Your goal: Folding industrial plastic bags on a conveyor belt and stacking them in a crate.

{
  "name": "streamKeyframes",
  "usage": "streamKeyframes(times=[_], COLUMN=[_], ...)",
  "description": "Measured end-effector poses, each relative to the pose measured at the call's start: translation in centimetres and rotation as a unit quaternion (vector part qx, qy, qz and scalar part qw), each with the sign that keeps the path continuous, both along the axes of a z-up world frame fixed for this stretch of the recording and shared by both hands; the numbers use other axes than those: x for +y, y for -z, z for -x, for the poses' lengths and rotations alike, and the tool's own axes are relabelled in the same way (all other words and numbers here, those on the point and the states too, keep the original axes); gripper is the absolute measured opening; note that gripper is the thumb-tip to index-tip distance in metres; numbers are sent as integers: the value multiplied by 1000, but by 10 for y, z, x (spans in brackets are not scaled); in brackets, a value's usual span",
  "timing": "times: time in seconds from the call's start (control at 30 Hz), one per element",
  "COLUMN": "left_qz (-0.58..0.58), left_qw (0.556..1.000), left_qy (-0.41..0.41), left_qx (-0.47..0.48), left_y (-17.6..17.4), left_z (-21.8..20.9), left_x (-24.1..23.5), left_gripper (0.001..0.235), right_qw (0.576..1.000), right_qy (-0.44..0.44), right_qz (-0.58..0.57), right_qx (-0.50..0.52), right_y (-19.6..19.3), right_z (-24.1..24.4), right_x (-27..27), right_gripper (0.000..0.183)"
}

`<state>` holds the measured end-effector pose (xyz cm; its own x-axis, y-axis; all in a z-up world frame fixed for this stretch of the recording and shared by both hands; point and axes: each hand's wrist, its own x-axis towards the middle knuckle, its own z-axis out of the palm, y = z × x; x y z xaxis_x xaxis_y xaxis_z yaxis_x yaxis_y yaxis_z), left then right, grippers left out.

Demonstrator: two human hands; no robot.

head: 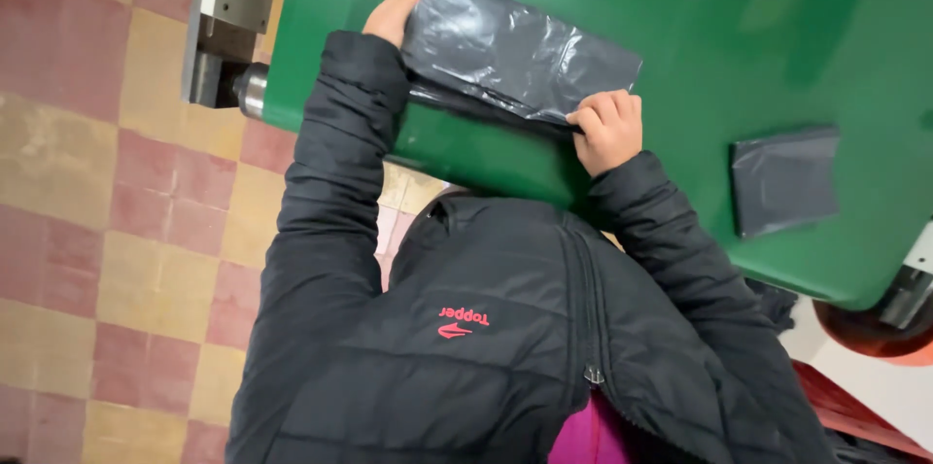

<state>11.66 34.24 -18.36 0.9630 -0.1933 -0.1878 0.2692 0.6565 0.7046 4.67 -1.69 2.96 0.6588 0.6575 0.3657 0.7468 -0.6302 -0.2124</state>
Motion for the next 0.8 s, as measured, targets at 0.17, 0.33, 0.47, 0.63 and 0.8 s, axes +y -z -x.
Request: streamKeyframes(times=[0.17,0.33,0.47,0.63,0.8], left_qz=[-327,-713,-776,-692,-414], left_qw=[911,502,375,469,774], left_qy=[-120,-141,62,231,428], left_qx=[-221,-468,-503,-498,-216], left_y=[-125,-192,-153,-187,-132], left_z=[63,106,104,86,6], left_x=[-14,-16,-24,-87,-128], left_gripper=[59,53,16,12,46], right_qw=[1000,997,1000,996,945], right_qy=[15,56,12,-14,-43], right_qz=[8,44,17,-61,-218], right_qx=[-14,-13,12,56,242], right_y=[17,-1,-9,21,63], right_z=[12,24,34,54,91], right_x=[-5,12,53,58,-8], right_gripper=[24,19,36,49,59])
